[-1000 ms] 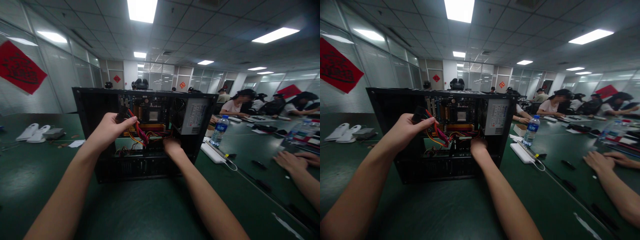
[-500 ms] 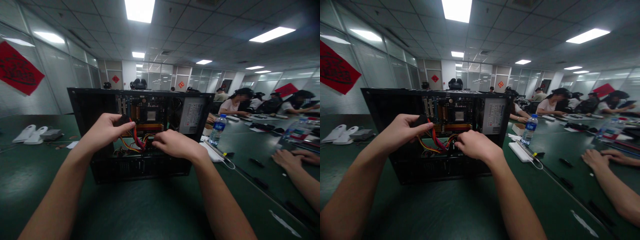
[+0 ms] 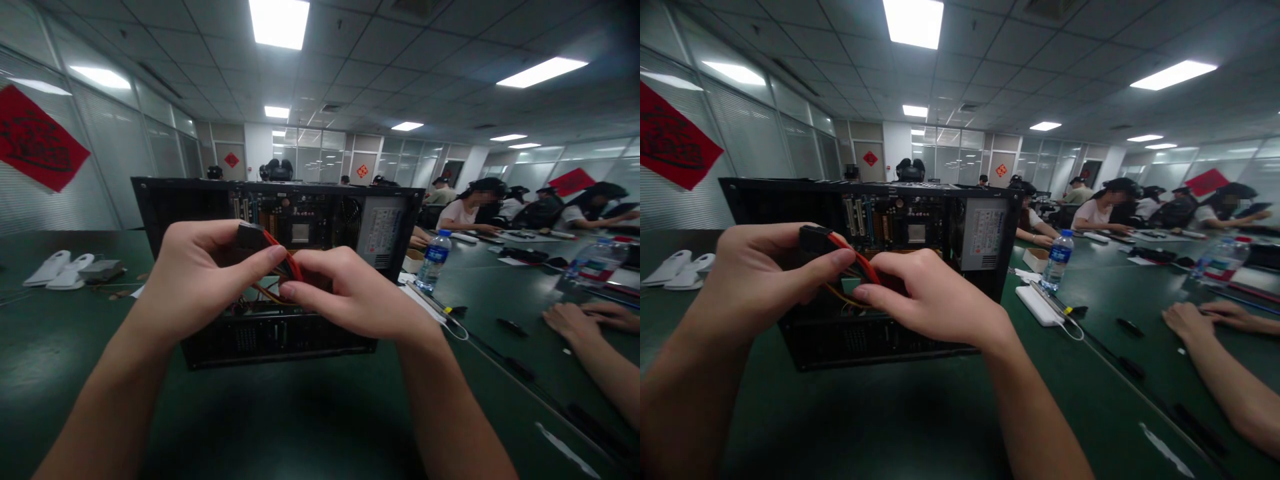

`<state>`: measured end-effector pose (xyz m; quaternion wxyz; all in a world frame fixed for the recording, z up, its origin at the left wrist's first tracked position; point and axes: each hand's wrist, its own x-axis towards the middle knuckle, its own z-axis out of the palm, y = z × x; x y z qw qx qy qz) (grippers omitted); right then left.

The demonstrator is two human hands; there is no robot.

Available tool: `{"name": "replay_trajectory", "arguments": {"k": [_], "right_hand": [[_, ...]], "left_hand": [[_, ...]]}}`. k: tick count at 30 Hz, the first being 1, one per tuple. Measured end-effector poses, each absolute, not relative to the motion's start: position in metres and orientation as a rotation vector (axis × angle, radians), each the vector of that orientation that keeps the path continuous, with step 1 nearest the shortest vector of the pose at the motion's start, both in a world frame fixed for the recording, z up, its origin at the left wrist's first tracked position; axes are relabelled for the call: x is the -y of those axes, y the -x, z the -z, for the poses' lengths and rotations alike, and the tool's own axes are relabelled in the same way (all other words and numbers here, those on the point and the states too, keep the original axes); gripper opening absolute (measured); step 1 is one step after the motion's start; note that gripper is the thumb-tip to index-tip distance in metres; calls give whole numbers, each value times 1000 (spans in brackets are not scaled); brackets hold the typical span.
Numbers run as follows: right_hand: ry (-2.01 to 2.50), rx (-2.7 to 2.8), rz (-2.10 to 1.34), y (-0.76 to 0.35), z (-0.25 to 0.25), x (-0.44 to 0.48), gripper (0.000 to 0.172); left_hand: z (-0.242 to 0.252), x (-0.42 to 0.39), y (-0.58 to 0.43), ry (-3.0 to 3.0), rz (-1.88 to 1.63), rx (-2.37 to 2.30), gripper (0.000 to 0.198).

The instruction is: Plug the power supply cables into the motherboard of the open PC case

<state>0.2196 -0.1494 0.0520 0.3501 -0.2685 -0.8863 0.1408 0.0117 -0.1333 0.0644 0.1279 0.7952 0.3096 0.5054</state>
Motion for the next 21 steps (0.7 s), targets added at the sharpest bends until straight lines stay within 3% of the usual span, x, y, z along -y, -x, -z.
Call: {"name": "replay_trajectory", "arguments": {"k": [7,14,21], "right_hand": [[737,1988,-361,-229,-59,163,35],[709,1883,-505,-233,-59,158,36],[714,1883,-590,-228,-58,157,37]], "left_hand": [[-63,139,-13,-2362,-1141,-730,39],[-70,142,-2,-2364,-1229,-847,32],[-69,137,5,-2632,-1143,-824,40]]}}
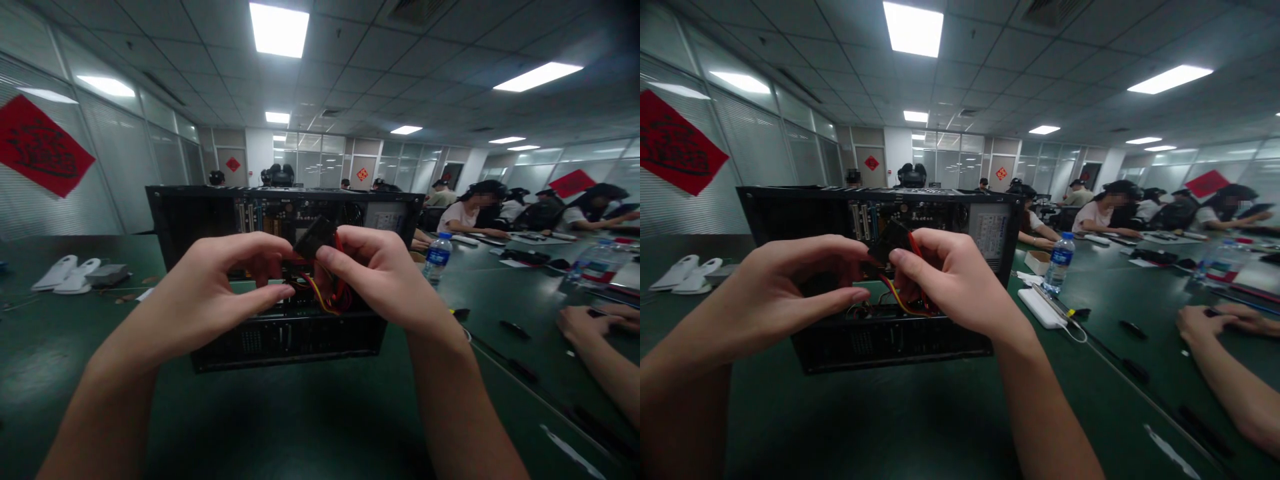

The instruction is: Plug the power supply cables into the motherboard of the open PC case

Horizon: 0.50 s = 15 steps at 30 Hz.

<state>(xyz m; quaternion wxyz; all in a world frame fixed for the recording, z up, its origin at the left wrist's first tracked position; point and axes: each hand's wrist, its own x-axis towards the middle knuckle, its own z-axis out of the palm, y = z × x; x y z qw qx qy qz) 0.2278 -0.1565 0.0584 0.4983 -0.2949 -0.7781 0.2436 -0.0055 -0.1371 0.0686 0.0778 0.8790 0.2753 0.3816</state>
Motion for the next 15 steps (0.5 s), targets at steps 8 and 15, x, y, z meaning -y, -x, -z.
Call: {"name": "replay_trajectory", "arguments": {"k": [8,15], "right_hand": [[760,1880,-646,-224,-57,156,38],[758,1858,-766,-224,-53,153,41]], "left_hand": [[-71,134,-1,-2825,-1238,-746,18],[-68,136,-3,-2941,-1493,-769,22]]}}
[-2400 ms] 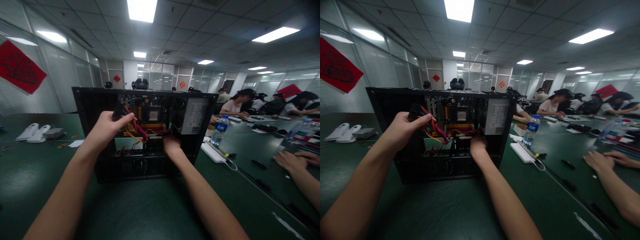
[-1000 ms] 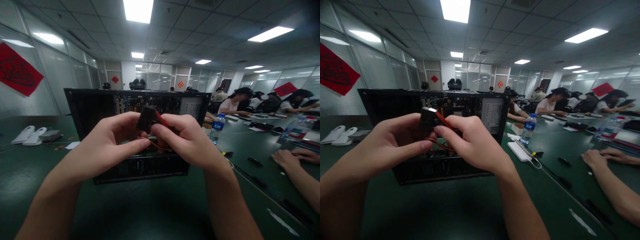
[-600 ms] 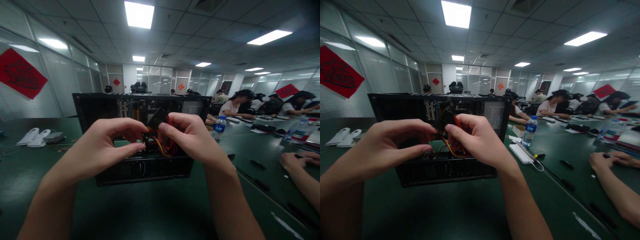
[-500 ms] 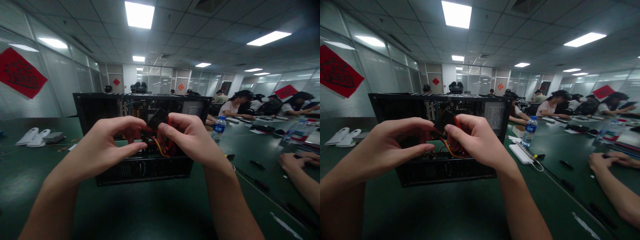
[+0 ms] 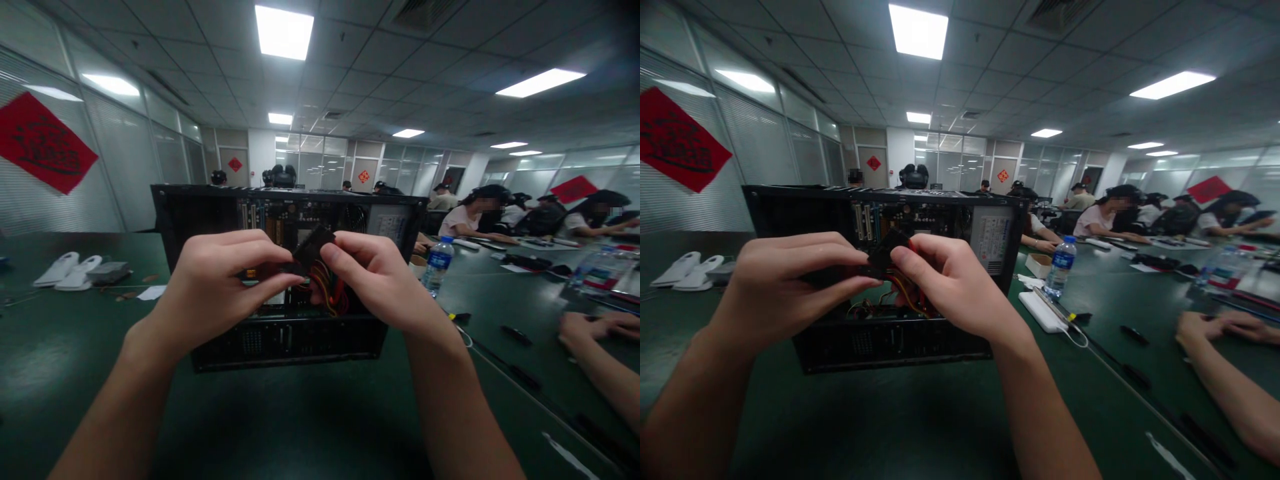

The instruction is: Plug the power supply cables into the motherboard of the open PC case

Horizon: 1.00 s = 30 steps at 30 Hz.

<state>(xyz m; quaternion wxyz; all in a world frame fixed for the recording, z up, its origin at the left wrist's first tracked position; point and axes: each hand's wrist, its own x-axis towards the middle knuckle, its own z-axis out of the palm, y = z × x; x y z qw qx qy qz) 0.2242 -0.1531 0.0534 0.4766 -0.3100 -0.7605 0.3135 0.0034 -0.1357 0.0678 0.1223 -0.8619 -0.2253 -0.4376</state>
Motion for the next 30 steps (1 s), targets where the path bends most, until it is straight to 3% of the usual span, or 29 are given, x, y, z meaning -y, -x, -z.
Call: {"name": "replay_trajectory", "arguments": {"k": [15,20,30], "right_hand": [[798,1875,-778,-219,-52,155,39],[817,1858,-797,-215,-52,156,38],[853,2057,-748,-225,-53,166,21]], "left_hand": [[-66,134,-4,2450,1273,766,26],[-62,131,-5,2486,1335,801,43],[-61,126,-5,2549,1219,725,51]]}}
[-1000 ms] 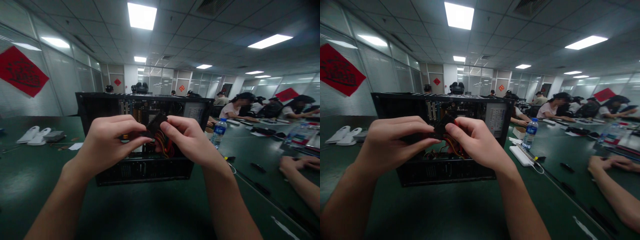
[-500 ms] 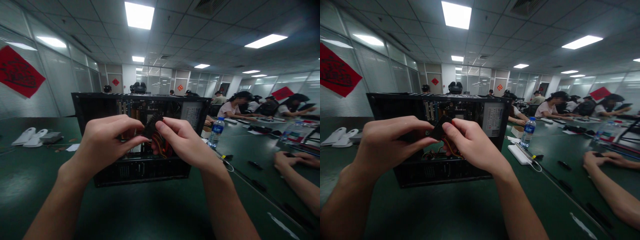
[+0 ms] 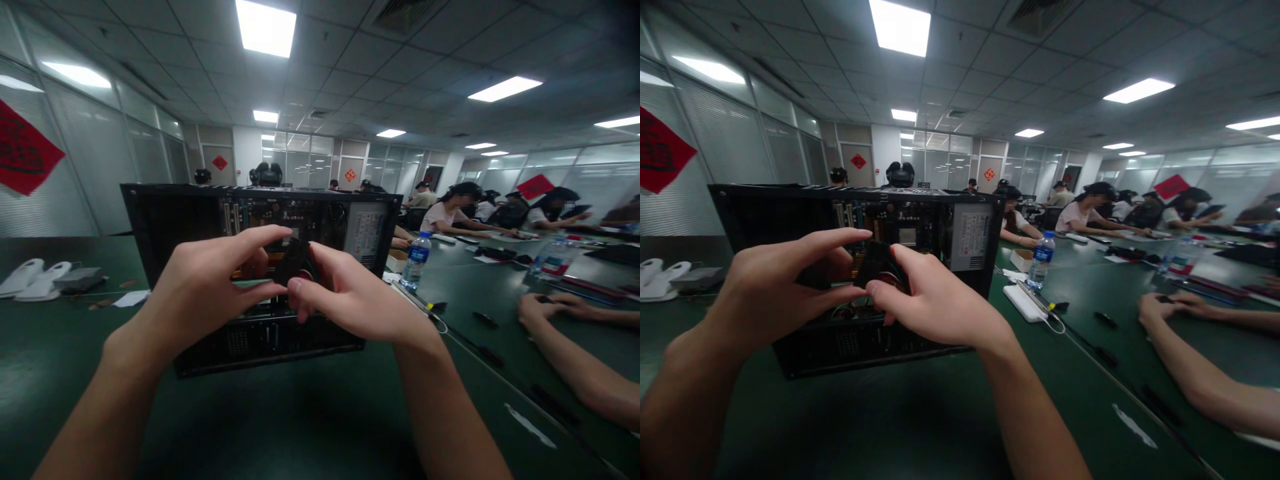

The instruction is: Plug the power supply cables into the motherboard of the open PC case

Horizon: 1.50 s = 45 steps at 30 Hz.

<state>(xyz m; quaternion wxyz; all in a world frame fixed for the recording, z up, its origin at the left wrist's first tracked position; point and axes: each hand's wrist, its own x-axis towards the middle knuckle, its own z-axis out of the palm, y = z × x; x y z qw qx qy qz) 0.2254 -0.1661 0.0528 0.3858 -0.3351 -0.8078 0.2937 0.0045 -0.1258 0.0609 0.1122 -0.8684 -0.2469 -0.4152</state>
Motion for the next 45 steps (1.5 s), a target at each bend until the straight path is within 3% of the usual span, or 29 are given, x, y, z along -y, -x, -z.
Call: {"name": "replay_trajectory", "arguments": {"k": [6,17,29,45], "right_hand": [[866,2148,-752,-231,-54,169,18],[896,2166,-805,-234,-53,169,20],[583,2083,-1185,-231,-46,154,30],[543,2110,-1301,-239,-43,153,37]], "left_hand": [[-60,125,-5,2548,1118,533,51],[-58,124,-6,2658,1079,616,54],[-60,128,-8,2787,1131,534,56],[-58,127,-13,2785,1042,395,52]]}}
